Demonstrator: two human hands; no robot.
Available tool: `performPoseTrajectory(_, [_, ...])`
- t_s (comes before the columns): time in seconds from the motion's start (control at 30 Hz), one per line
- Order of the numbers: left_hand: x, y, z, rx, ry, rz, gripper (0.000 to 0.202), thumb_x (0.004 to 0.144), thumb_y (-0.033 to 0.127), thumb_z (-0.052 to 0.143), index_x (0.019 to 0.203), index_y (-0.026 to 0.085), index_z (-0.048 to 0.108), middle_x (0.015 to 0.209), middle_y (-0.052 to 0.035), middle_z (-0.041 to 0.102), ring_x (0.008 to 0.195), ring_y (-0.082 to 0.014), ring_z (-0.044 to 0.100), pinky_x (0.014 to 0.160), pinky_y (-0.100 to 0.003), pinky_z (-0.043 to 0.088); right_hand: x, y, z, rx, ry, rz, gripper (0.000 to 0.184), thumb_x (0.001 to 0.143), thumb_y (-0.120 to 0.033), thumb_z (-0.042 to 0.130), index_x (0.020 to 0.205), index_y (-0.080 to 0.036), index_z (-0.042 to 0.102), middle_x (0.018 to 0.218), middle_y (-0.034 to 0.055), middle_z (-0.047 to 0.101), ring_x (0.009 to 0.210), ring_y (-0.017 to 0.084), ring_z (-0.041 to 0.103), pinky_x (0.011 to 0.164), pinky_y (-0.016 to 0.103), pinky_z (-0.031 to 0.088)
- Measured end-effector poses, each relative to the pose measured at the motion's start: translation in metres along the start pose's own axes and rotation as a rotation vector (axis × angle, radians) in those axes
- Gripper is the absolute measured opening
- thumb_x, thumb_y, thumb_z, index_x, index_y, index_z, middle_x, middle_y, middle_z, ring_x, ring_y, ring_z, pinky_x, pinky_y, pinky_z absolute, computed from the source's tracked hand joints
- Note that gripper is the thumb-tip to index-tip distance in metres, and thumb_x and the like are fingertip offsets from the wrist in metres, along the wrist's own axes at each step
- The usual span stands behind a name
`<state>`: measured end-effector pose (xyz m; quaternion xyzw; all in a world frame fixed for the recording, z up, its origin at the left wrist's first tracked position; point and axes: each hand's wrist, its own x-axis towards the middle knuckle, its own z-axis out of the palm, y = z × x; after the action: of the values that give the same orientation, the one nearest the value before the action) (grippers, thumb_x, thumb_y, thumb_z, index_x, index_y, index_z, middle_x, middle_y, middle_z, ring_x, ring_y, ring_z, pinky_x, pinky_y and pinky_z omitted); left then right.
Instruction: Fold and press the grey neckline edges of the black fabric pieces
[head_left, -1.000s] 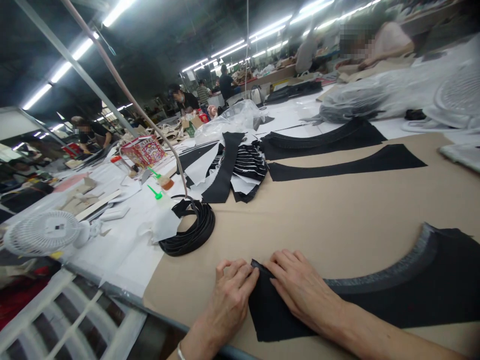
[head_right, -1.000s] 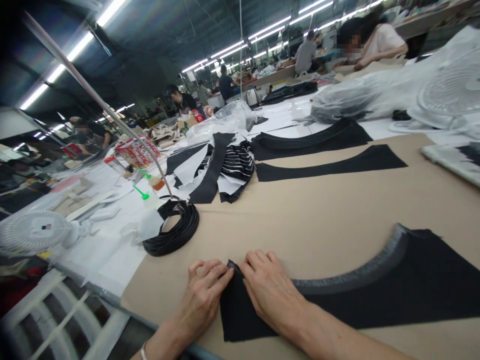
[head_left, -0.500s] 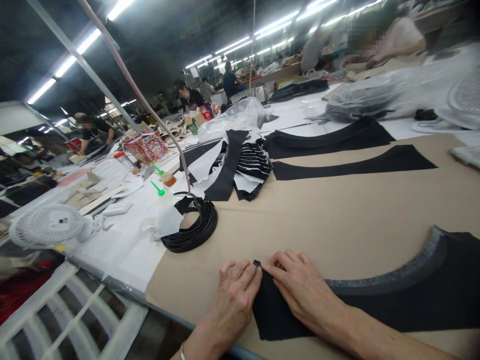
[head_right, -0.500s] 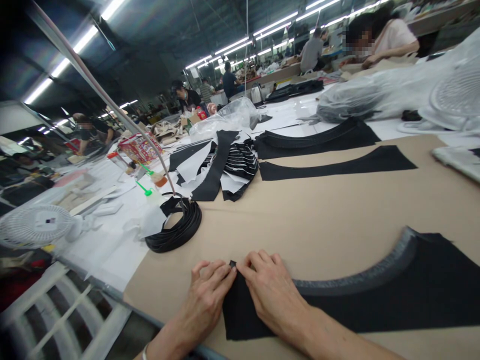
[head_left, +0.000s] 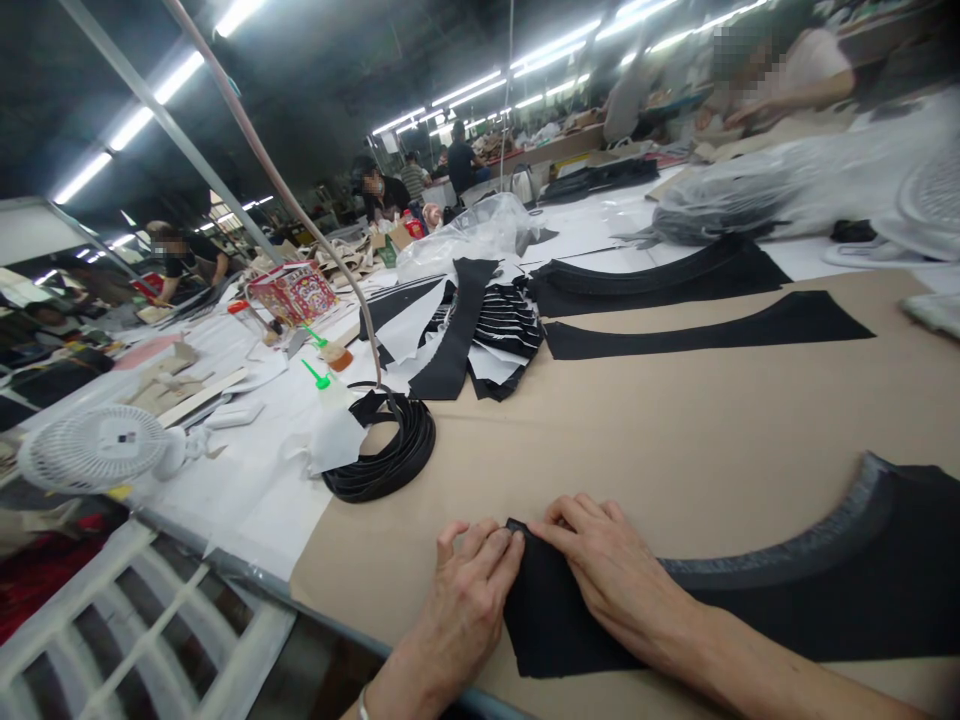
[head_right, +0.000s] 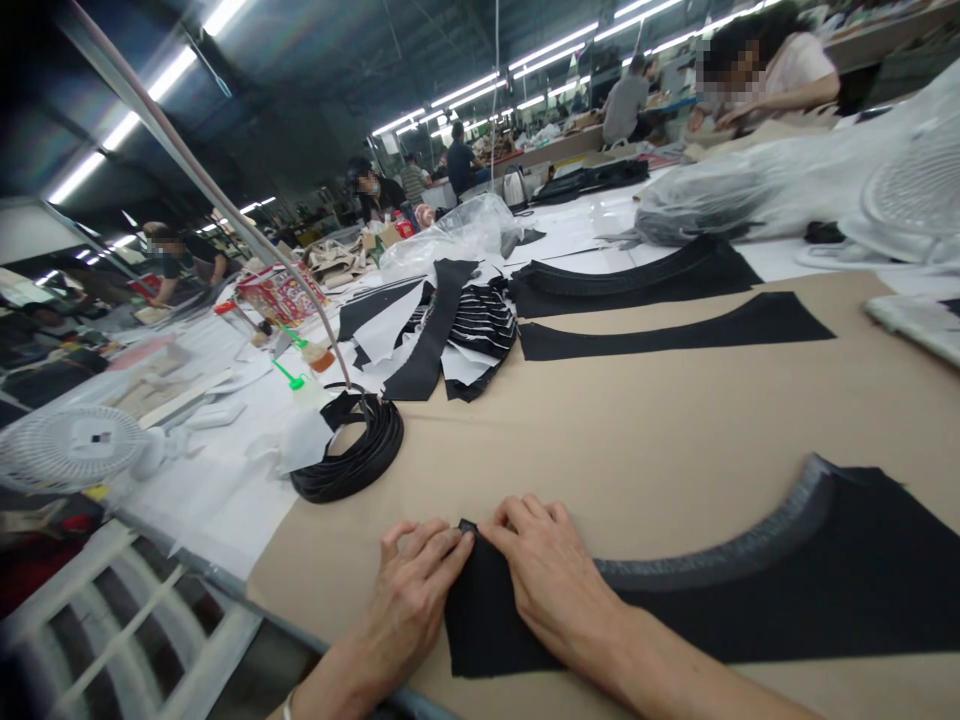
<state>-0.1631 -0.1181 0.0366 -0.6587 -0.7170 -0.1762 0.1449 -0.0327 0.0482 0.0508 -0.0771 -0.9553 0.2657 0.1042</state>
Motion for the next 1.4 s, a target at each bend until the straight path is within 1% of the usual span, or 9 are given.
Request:
performPoseTrajectory(0.17, [-0.001,0.000,0.001,0.001,0.001,0.002,0.037,0.100,0.022,0.030,0.124,0.018,0.059,0.108,-0.0062,0.068,0.110,-0.0179,0.053,0.099,-0.038,0.026,0.008,0.002,-0.006,0.000,0.001,0.039,0.018,0.094,-0.010,0.050,0.102,-0.021,0.061,0.100,0.0030,0.058,0.093,0.020,0.051,0.082,0.035,0.033])
performPoseTrajectory(0.33, [-0.003,0.000,0.003,0.037,-0.023,0.002,0.038,0.100,0.021,0.029,0.125,0.018,0.058,0.108,-0.0064,0.068,0.110,-0.0177,0.053,0.099,-0.039,0.027,0.020,-0.007,-0.008,-0.172,-0.029,-0.011,0.004,0.089,-0.015,0.060,0.091,-0.019,0.058,0.094,0.0035,0.058,0.087,0.021,0.052,0.078,0.036,0.033])
performPoseTrajectory(0.5, [-0.004,0.000,0.003,0.057,-0.054,-0.002,0.038,0.100,0.019,0.029,0.126,0.018,0.057,0.109,-0.0064,0.067,0.112,-0.0171,0.052,0.101,-0.039,0.027,0.030,-0.014,-0.003,-0.343,-0.064,-0.064,0.007,0.089,-0.012,0.053,0.087,-0.018,0.057,0.088,0.0053,0.058,0.083,0.023,0.054,0.076,0.036,0.033])
performPoseTrajectory(0.7, [-0.005,0.000,0.003,0.116,-0.076,0.016,0.038,0.100,0.018,0.030,0.127,0.018,0.056,0.109,-0.0062,0.066,0.111,-0.0174,0.052,0.100,-0.037,0.029,0.039,-0.011,-0.007,-0.273,-0.173,-0.021,0.014,0.089,-0.008,0.046,0.087,-0.016,0.058,0.091,0.0086,0.060,0.086,0.023,0.057,0.082,0.037,0.034])
performPoseTrajectory(0.97, [-0.004,-0.001,-0.002,0.179,-0.112,0.086,0.038,0.099,0.016,0.030,0.127,0.014,0.055,0.115,-0.0075,0.064,0.115,-0.0186,0.048,0.101,-0.038,0.026,0.059,0.008,-0.026,-0.090,-0.332,-0.001,0.022,0.094,-0.017,0.047,0.074,-0.017,0.056,0.075,0.0031,0.063,0.066,0.014,0.057,0.060,0.023,0.034])
performPoseTrajectory(1.13, [-0.004,0.000,-0.002,0.221,-0.115,0.081,0.035,0.098,0.018,0.037,0.127,0.015,0.055,0.115,-0.0068,0.064,0.115,-0.0188,0.049,0.101,-0.038,0.028,0.052,0.010,-0.025,-0.043,-0.300,0.024,0.023,0.096,-0.019,0.046,0.076,-0.018,0.056,0.079,0.0027,0.063,0.070,0.013,0.057,0.062,0.023,0.034])
performPoseTrajectory(1.23, [-0.005,0.001,0.000,0.220,-0.117,0.067,0.035,0.098,0.017,0.037,0.128,0.015,0.054,0.115,-0.0069,0.064,0.115,-0.0186,0.049,0.101,-0.038,0.028,0.043,0.004,-0.022,-0.062,-0.247,0.061,0.014,0.093,-0.023,0.053,0.080,-0.018,0.057,0.084,0.0037,0.062,0.071,0.015,0.056,0.062,0.025,0.035])
performPoseTrajectory(1.3, [-0.005,0.002,0.001,0.217,-0.110,0.064,0.036,0.098,0.017,0.034,0.127,0.015,0.055,0.114,-0.0072,0.064,0.114,-0.0185,0.050,0.101,-0.038,0.028,0.040,-0.001,-0.020,-0.076,-0.221,0.078,0.008,0.089,-0.019,0.056,0.082,-0.018,0.058,0.084,0.0040,0.062,0.071,0.016,0.056,0.063,0.026,0.035])
performPoseTrajectory(1.4, [-0.005,0.002,-0.001,0.213,-0.110,0.064,0.038,0.099,0.016,0.029,0.127,0.015,0.055,0.113,-0.0077,0.064,0.114,-0.0184,0.049,0.100,-0.038,0.028,0.040,-0.004,-0.019,-0.078,-0.208,0.075,0.014,0.087,-0.010,0.049,0.078,-0.017,0.058,0.082,0.0045,0.061,0.073,0.017,0.057,0.066,0.026,0.036])
